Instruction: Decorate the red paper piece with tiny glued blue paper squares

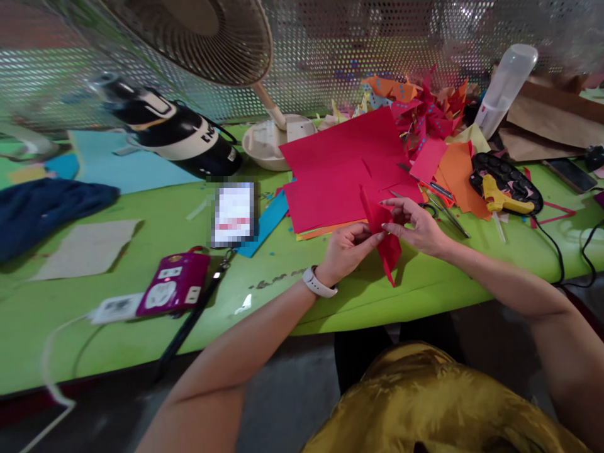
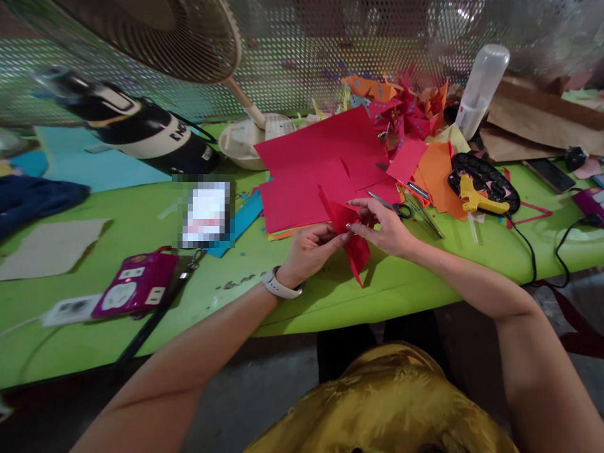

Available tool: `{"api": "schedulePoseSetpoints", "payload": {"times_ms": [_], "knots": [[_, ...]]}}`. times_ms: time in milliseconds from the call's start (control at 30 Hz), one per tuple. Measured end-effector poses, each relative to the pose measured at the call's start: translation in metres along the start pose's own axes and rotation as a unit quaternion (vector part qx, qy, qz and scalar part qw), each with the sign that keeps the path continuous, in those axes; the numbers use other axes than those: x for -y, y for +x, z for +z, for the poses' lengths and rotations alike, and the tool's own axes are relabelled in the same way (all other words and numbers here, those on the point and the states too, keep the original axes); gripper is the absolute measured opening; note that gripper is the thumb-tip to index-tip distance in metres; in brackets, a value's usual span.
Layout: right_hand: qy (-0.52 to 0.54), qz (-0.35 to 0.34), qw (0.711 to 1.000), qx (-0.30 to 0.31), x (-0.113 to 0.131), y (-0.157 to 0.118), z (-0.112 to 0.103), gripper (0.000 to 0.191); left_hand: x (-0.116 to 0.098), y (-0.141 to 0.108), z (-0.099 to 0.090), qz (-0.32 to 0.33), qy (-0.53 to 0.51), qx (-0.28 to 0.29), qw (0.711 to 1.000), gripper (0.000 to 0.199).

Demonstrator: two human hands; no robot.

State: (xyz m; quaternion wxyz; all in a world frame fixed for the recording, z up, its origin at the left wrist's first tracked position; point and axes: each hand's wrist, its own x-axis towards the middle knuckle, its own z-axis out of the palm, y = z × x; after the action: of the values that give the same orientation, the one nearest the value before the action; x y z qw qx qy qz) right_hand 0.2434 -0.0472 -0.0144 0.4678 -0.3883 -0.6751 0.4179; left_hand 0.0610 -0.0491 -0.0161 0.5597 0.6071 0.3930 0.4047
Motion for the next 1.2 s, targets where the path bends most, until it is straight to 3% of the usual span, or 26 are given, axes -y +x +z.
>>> {"api": "schedulePoseSetpoints", "payload": {"times_ms": [467, 767, 1200], "knots": [[-0.010, 0.025, 1.000, -0.003, -0.005, 0.000, 0.003, 0.030, -0.003, 0.000, 0.001, -0.033, -0.018, 0.008, 0.999, 0.038], [-0.004, 0.024, 0.999, 0.037, 0.006, -0.003, -0.004, 0.037, -0.003, 0.000, -0.001, -0.043, -0.015, 0.007, 0.999, 0.033], [0.004, 0.040, 0.999, 0.030, 0.003, -0.001, -0.001, 0.038, -0.003, 0.001, -0.001, -0.062, -0.033, 0.027, 0.997, 0.037]]}}
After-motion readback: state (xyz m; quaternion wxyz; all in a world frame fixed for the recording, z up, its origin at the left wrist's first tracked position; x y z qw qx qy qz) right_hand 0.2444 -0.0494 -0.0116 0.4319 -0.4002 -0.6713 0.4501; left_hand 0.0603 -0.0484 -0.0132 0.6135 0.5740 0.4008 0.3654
